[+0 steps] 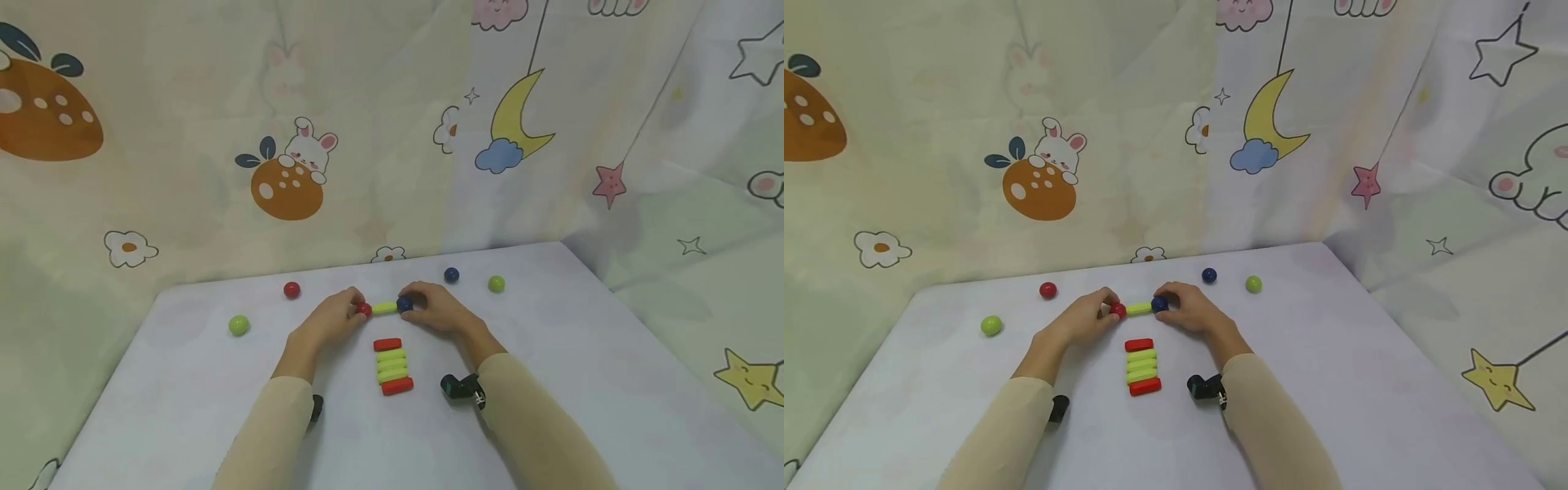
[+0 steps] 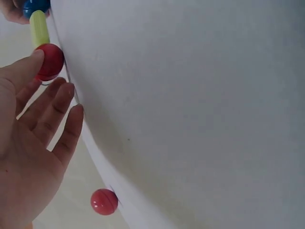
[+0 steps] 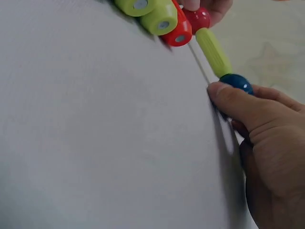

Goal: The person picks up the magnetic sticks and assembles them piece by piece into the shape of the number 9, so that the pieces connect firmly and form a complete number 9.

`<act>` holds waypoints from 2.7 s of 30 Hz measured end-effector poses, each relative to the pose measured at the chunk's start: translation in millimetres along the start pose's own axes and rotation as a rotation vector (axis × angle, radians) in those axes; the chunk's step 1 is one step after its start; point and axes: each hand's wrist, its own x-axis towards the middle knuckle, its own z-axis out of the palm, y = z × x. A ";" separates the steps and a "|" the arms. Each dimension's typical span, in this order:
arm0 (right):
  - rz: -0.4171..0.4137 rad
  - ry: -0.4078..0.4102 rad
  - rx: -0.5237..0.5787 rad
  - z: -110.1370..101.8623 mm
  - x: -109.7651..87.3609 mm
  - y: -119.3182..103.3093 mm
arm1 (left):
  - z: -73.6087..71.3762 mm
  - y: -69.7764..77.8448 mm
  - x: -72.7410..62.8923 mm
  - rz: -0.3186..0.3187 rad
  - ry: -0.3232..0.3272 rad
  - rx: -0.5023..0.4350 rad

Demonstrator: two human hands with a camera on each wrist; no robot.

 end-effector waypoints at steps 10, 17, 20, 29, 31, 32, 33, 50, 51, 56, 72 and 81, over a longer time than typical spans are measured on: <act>0.042 0.016 0.009 6.5 4.1 0.5 | -4.6 -9.3 -7.1 -0.006 0.025 -0.070; 0.034 0.030 0.020 6.3 5.0 -1.7 | -8.6 -7.2 -18.6 -0.032 0.047 -0.044; 0.038 0.043 0.025 8.9 0.1 0.0 | -4.6 -5.6 -22.2 -0.030 0.035 -0.030; 0.010 0.038 0.040 14.8 -8.2 3.6 | 5.1 5.9 -31.1 0.145 -0.017 -0.010; 0.016 0.046 0.033 13.9 -7.5 3.1 | 5.0 9.7 -32.1 0.188 -0.029 -0.011; 0.018 0.048 0.033 13.3 -7.2 2.8 | 5.2 11.2 -32.2 0.201 -0.036 -0.013; 0.020 0.048 0.031 12.5 -6.6 2.5 | 5.5 12.7 -32.4 0.212 -0.044 -0.016; -0.016 0.059 0.029 10.9 -3.8 4.0 | 9.6 26.6 -30.6 0.196 -0.123 -0.029; -0.019 0.061 0.029 10.7 -3.5 3.8 | 10.1 27.5 -30.3 0.201 -0.126 -0.032; -0.010 0.075 0.022 10.3 -2.8 3.9 | 14.5 31.1 -25.2 0.226 -0.141 -0.041; 0.004 0.071 0.037 11.2 -5.7 3.5 | 22.9 36.7 -17.8 0.198 -0.165 0.003; 0.019 0.064 0.041 11.0 -5.1 1.8 | 23.9 39.2 -20.1 0.188 -0.164 0.026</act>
